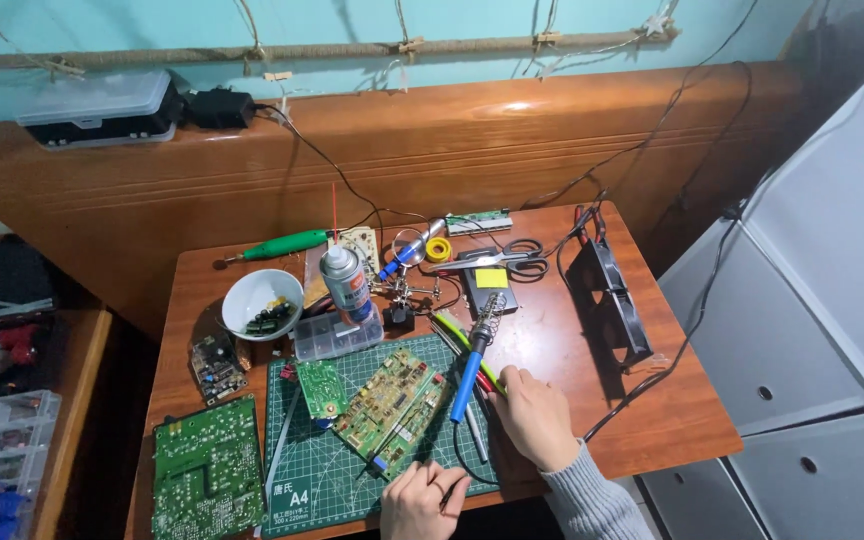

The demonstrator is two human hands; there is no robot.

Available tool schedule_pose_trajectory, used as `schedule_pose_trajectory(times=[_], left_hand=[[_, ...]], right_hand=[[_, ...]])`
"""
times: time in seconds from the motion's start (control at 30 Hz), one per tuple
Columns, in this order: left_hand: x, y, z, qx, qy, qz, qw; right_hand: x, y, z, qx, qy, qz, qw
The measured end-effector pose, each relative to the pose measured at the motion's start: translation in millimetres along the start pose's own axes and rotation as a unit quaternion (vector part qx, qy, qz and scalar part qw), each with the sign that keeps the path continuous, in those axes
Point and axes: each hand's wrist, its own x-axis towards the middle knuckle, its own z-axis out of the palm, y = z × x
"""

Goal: Inspecting and repairing electronic circuit boards using a soldering iron and other hand tools on a workbench.

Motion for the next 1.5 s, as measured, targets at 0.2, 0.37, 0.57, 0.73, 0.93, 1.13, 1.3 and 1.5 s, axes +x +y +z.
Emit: schedule_pose_trajectory(times=[0.2,0.37,0.57,0.73,0.93,1.13,1.3,1.5], left_hand=[[-2.4,-2.4,5.5,-0.001,0.011,-0.003,1.000],[-3.6,-4.2,6.5,0.002,0.018,0.004,1.000],[-6.8,-9.2,11.8,0.007,0.000,0.006,1.000],[-5.3,-8.4,10.4,0.010,0.005,0.011,1.000],[-3.0,-5.5,7.4,0.027,0.001,0.029,0.999],[-2.8,-1.8,4.8,0.045,0.011,0.027,0.999],[-0.6,0.2,0.8,0.032,0.012,0.034,0.999],[-0.5,-4.1,4.6,0.050,0.049,0.075,0.995]], right_hand=[[-4.9,17.1,9.8,-0.022,0.021,-0.009,0.999],[-25.5,29.1,-2.7,-0.039,-0.022,0.038,0.998],[-48.4,43.1,-14.4,-0.012,-0.062,0.118,0.991],[-56.6,42.0,-28.3,0.017,-0.063,0.177,0.982],[-45.7,35.7,-35.9,0.010,-0.041,0.239,0.970],[-36.6,30.3,-32.7,0.120,0.056,0.289,0.948],[-45.8,37.1,-8.2,0.145,0.197,0.243,0.939],[-52.7,42.3,8.8,0.088,0.279,0.236,0.927]])
